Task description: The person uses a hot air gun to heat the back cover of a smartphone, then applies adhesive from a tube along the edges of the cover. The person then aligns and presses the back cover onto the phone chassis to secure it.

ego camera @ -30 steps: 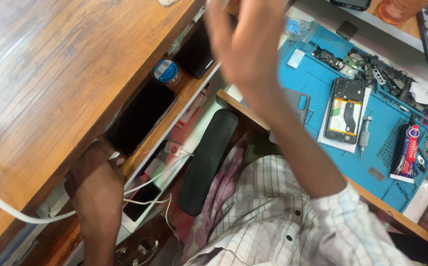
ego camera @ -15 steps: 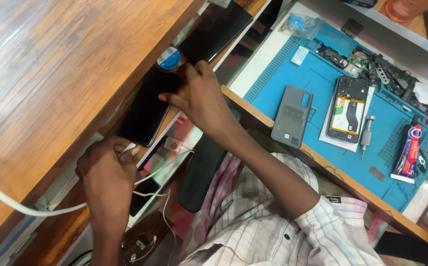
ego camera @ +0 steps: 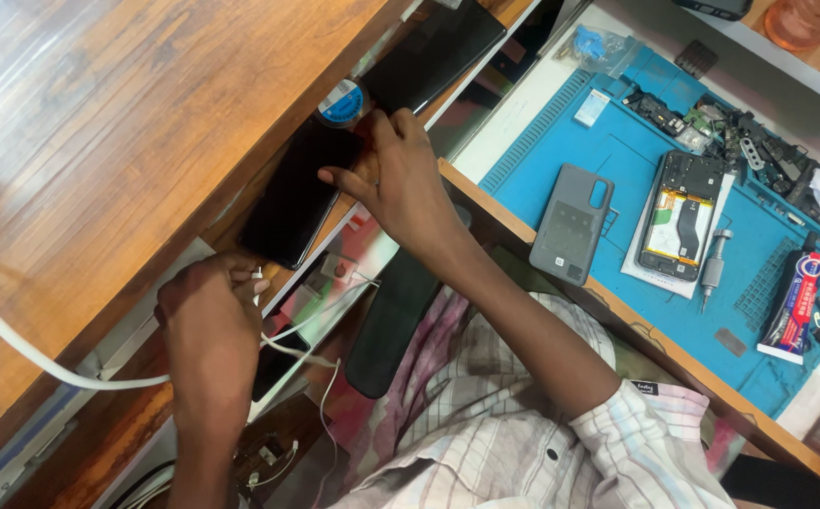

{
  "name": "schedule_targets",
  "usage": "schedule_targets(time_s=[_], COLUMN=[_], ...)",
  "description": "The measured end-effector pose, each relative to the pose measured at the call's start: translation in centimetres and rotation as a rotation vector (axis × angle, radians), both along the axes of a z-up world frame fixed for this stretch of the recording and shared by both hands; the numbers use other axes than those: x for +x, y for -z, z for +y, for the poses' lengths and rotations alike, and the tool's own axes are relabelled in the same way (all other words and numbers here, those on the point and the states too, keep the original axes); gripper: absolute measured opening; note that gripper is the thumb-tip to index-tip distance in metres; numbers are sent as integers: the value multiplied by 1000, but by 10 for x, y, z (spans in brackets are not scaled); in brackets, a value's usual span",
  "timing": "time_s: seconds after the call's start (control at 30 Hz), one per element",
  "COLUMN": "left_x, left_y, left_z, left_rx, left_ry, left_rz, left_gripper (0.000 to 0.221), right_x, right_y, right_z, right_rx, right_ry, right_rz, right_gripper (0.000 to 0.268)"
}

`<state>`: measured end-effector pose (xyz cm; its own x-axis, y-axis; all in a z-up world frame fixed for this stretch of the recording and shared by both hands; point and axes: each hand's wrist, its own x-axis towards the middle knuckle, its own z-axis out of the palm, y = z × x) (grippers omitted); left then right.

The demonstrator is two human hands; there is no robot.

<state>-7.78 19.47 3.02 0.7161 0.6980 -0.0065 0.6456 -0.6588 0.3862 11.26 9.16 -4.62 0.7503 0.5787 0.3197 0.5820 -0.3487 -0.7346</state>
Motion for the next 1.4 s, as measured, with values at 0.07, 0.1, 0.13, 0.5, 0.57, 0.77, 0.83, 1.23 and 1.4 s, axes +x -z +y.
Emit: schedule_targets(time_s=[0.07, 0.1, 0.13, 0.5, 0.57, 0.77, 0.83, 1.23, 1.4], left_x=[0, -1, -1, 0, 1, 0, -2, -2, -5], left_y=[-1, -1, 0, 6, 6, 12, 19, 38, 16], left_z=[3, 4, 4, 8, 10, 11, 13, 9, 4], left_rx=[-76, -112, -66, -62, -74, -31, 1, 205, 173], left_ry=[-20, -32, -2, 121, 147, 146, 122, 60, 122], left_rz=[64, 94, 44, -168, -180, -182, -172, 345, 274], left_gripper=[19, 18, 18, 21, 21, 16, 14, 9, 8], right_x=[0, -1, -1, -1, -1, -1, -1, -5, -5], right_y=[0, -1, -1, 3, 4, 6, 8, 12, 11], right_z=[0, 0, 0, 0, 0, 1, 1, 2, 2], right_rx=[-5, -8, -11, 14, 8, 28, 29, 14, 48], right_ry=[-3, -5, -7, 6, 9, -2, -1, 13, 2], right_rz=[3, 12, 21, -20, -19, -25, -45, -26, -52], right_gripper=[74, 74, 75, 74, 73, 75, 74, 77, 77])
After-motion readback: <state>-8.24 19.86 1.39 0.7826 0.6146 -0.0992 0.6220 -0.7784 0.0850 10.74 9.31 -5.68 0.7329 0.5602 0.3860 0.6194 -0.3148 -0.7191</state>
